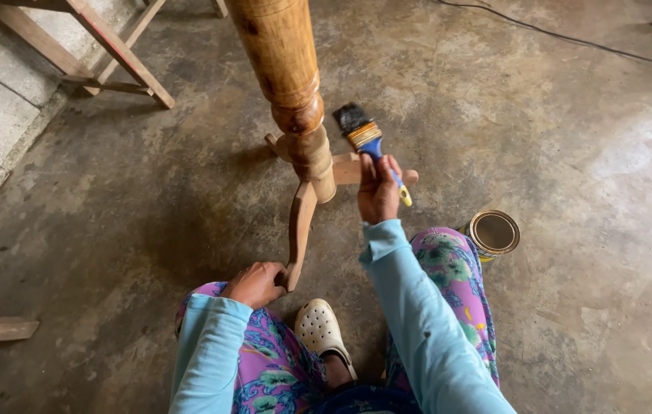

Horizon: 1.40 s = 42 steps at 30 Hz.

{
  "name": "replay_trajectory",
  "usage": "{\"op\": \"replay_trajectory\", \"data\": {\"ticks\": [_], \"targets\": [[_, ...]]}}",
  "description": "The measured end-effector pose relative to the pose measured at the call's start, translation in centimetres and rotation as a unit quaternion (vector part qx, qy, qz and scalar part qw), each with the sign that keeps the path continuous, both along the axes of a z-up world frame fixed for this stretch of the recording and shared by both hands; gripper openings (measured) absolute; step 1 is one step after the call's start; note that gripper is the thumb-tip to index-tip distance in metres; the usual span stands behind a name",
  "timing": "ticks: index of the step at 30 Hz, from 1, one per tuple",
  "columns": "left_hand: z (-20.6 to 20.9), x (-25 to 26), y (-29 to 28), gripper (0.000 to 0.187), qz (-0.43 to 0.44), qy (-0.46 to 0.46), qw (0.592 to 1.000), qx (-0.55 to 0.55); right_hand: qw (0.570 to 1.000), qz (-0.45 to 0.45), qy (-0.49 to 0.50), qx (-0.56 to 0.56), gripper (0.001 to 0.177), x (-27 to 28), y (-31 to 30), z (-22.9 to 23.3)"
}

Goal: The person varnishes the wooden base and leg of a table stand using a paintbrush.

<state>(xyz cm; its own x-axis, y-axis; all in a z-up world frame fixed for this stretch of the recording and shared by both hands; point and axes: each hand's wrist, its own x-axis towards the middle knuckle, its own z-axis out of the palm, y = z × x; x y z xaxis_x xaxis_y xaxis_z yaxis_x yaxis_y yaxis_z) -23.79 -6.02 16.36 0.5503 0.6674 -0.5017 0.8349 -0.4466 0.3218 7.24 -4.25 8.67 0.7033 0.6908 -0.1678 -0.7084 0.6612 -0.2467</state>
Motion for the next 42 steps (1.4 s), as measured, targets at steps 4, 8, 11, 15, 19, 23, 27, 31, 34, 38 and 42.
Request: {"op": "replay_trajectory", "data": {"ticks": [4,8,11,15,19,23,27,31,34,38,42], "targets": [[-1.1,-1.1,0.4,0.041,-0.004,-0.018,1.0,0.02,0.999,-0.003,-0.03,0.022,0.027,-1.7,-0.6,0.9],[-1.7,-0.6,0.7,0.037,-0.025,-0.023,0.999,0.022,0.996,0.085,-0.031,-0.003,0.028,-4.8,-2.2,2.7],[-2.4,0.2,1.0,0.039,-0.044,-0.009,0.999,0.027,0.99,0.13,-0.055,-0.019,0.027,-5.1,-3.3,3.4],[-7.1,0.7,2.6,0.047,-0.07,-0.073,0.994,0.04,0.967,0.212,-0.136,-0.022,0.022,-5.6,-3.4,3.2],[-4.7,2.2,1.5,0.049,-0.064,-0.045,0.997,0.023,0.971,0.205,-0.122,-0.022,0.02,-3.6,-2.4,3.2],[-2.7,1.5,0.4,0.04,-0.041,-0.034,0.998,0.025,0.991,0.086,-0.101,-0.017,0.021,0.0,-2.2,2.6],[0.2,0.7,-0.3,0.039,-0.016,0.013,1.0,0.018,0.998,-0.025,-0.052,-0.025,0.026,1.8,-1.0,1.8],[-1.4,-0.1,0.3,0.036,-0.046,-0.01,0.998,0.033,0.998,0.042,-0.042,-0.011,0.025,1.1,0.3,2.7],[-1.3,0.2,0.1,0.036,-0.028,0.022,0.999,0.007,0.992,0.106,-0.056,-0.039,0.025,0.8,-0.5,2.2],[-2.8,0.8,0.8,0.037,-0.054,-0.008,0.998,0.039,0.975,0.138,-0.158,-0.069,0.023,3.0,-2.3,4.5],[-3.0,1.8,0.7,0.033,-0.065,-0.037,0.997,0.033,0.979,0.127,-0.101,-0.125,0.018,6.5,-2.1,7.2]]}}
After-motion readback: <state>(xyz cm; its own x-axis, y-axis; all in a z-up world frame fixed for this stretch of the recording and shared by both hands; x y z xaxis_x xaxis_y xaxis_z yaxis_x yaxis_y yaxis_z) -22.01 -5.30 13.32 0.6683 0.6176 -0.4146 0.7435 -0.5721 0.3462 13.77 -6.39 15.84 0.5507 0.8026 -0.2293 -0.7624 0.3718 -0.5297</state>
